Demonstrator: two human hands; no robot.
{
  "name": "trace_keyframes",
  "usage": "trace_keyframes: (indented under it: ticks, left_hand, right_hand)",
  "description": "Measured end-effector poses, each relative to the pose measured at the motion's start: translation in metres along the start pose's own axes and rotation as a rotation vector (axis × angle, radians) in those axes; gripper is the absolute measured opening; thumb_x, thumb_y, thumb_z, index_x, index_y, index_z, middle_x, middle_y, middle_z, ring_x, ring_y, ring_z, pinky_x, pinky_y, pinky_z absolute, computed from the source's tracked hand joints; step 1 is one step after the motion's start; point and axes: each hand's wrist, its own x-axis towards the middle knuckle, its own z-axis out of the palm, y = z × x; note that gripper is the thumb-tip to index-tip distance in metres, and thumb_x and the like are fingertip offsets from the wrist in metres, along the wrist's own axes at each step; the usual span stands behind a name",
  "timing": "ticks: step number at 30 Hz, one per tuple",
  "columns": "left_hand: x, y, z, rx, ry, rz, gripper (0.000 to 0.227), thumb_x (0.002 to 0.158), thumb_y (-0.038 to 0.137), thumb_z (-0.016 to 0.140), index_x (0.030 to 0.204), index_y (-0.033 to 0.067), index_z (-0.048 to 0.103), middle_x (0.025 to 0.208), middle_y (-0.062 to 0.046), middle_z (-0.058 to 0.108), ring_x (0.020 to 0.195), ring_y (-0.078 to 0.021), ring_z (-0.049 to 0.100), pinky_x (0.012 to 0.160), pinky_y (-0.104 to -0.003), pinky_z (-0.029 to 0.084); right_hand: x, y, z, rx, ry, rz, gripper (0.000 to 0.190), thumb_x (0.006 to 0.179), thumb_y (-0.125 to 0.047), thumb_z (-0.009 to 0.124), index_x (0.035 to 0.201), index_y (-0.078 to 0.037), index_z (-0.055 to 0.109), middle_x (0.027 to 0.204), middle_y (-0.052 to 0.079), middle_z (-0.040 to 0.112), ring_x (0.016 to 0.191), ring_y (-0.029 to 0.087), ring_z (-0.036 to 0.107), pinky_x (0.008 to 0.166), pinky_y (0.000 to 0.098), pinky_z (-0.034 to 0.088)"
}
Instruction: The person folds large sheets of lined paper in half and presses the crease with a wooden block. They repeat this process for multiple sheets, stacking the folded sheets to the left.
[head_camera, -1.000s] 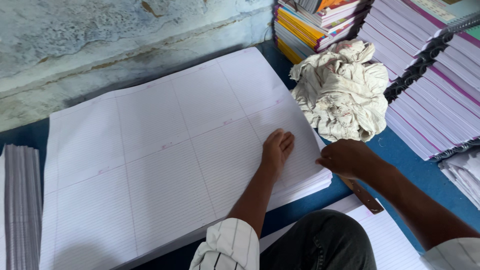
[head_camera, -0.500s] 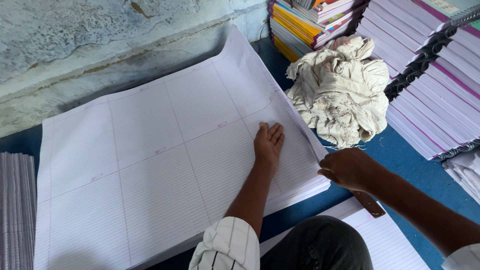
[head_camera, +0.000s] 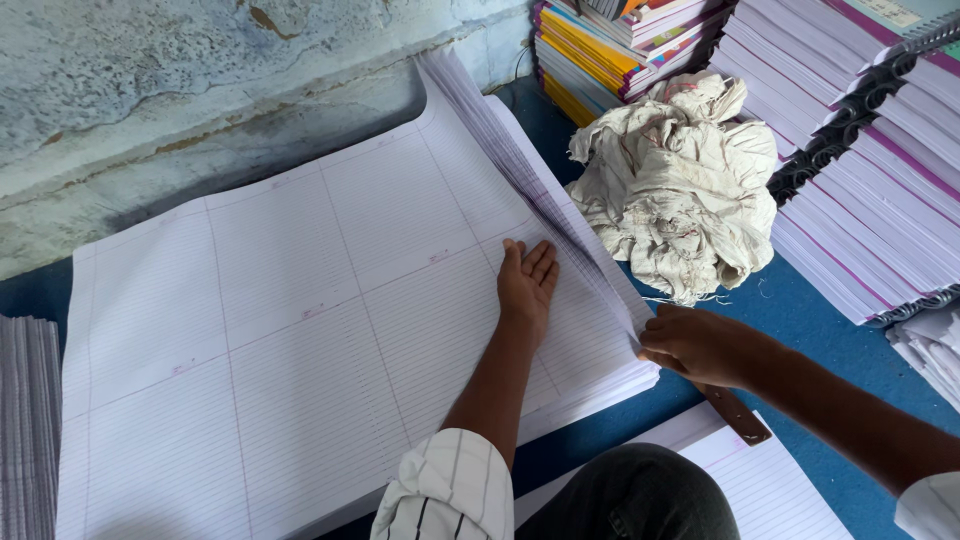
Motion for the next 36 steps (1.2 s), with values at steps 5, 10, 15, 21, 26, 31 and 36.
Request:
trace_keyframes:
  ticks: [5, 10, 15, 21, 26, 31, 36]
  left_hand:
    - [0.003, 0.004, 0.001, 0.029, -0.003, 0.020, 0.084, 0.102, 0.054, 0.034, 0.157, -0.0040, 0.008, 0.156, -0.030, 0.038, 0.147, -0.0363, 0.040, 0.123, -0.043, 0.033]
    - [0.010, 0.009, 0.000, 0.086, 0.024, 0.004, 0.085, 0.102, 0.056, 0.032, 0.157, -0.0036, 0.008, 0.156, -0.029, 0.039, 0.147, -0.0360, 0.041, 0.122, -0.042, 0.035]
    - [0.014, 0.011, 0.002, 0.112, 0.025, 0.011, 0.088, 0.100, 0.059, 0.034, 0.157, -0.0028, 0.008, 0.156, -0.030, 0.038, 0.147, -0.0366, 0.042, 0.121, -0.043, 0.037]
    - [0.023, 0.010, 0.004, 0.176, 0.035, 0.085, 0.097, 0.094, 0.066, 0.041, 0.157, -0.0025, 0.013, 0.155, -0.028, 0.038, 0.145, -0.0358, 0.043, 0.118, -0.046, 0.041]
    - [0.027, 0.009, 0.001, 0.247, 0.032, 0.101, 0.100, 0.092, 0.066, 0.049, 0.156, -0.0044, 0.018, 0.154, -0.028, 0.039, 0.144, -0.0364, 0.043, 0.116, -0.046, 0.043]
    - [0.024, 0.010, 0.004, 0.309, 0.051, 0.113, 0.103, 0.086, 0.054, 0.069, 0.153, -0.0107, 0.025, 0.146, -0.028, 0.049, 0.138, -0.0333, 0.050, 0.114, -0.045, 0.046]
    - [0.019, 0.010, 0.012, 0.397, 0.076, 0.120, 0.117, 0.072, 0.037, 0.085, 0.154, -0.0085, 0.014, 0.145, -0.023, 0.052, 0.129, -0.0274, 0.058, 0.110, -0.040, 0.051]
  right_hand:
    - [-0.001, 0.009, 0.001, 0.042, -0.037, 0.021, 0.021, 0.092, -0.028, 0.068, 0.109, -0.018, 0.074, 0.097, 0.000, 0.072, 0.094, 0.015, 0.065, 0.080, 0.0329, 0.059]
    - [0.001, 0.018, 0.003, 0.094, -0.013, -0.048, 0.019, 0.091, -0.025, 0.069, 0.106, -0.017, 0.075, 0.097, 0.002, 0.074, 0.095, 0.016, 0.067, 0.081, 0.0356, 0.058]
    - [0.001, 0.016, 0.004, 0.069, -0.050, -0.001, 0.021, 0.092, -0.027, 0.068, 0.110, -0.018, 0.074, 0.100, 0.002, 0.072, 0.096, 0.016, 0.066, 0.081, 0.0348, 0.058]
    - [0.002, 0.013, 0.001, 0.048, -0.068, 0.021, 0.021, 0.092, -0.028, 0.068, 0.109, -0.017, 0.073, 0.097, 0.000, 0.070, 0.092, 0.015, 0.065, 0.080, 0.0346, 0.058]
    - [0.003, 0.011, 0.000, 0.041, -0.068, 0.019, 0.021, 0.092, -0.029, 0.069, 0.109, -0.017, 0.073, 0.094, -0.001, 0.069, 0.091, 0.014, 0.063, 0.079, 0.0331, 0.057]
    - [0.003, 0.010, 0.001, 0.024, -0.061, 0.007, 0.021, 0.092, -0.029, 0.069, 0.108, -0.016, 0.073, 0.092, -0.001, 0.069, 0.091, 0.014, 0.062, 0.078, 0.0319, 0.057]
    - [0.003, 0.012, 0.003, 0.007, -0.081, 0.032, 0.021, 0.094, -0.032, 0.068, 0.107, -0.016, 0.073, 0.091, -0.001, 0.069, 0.091, 0.013, 0.061, 0.078, 0.0319, 0.057]
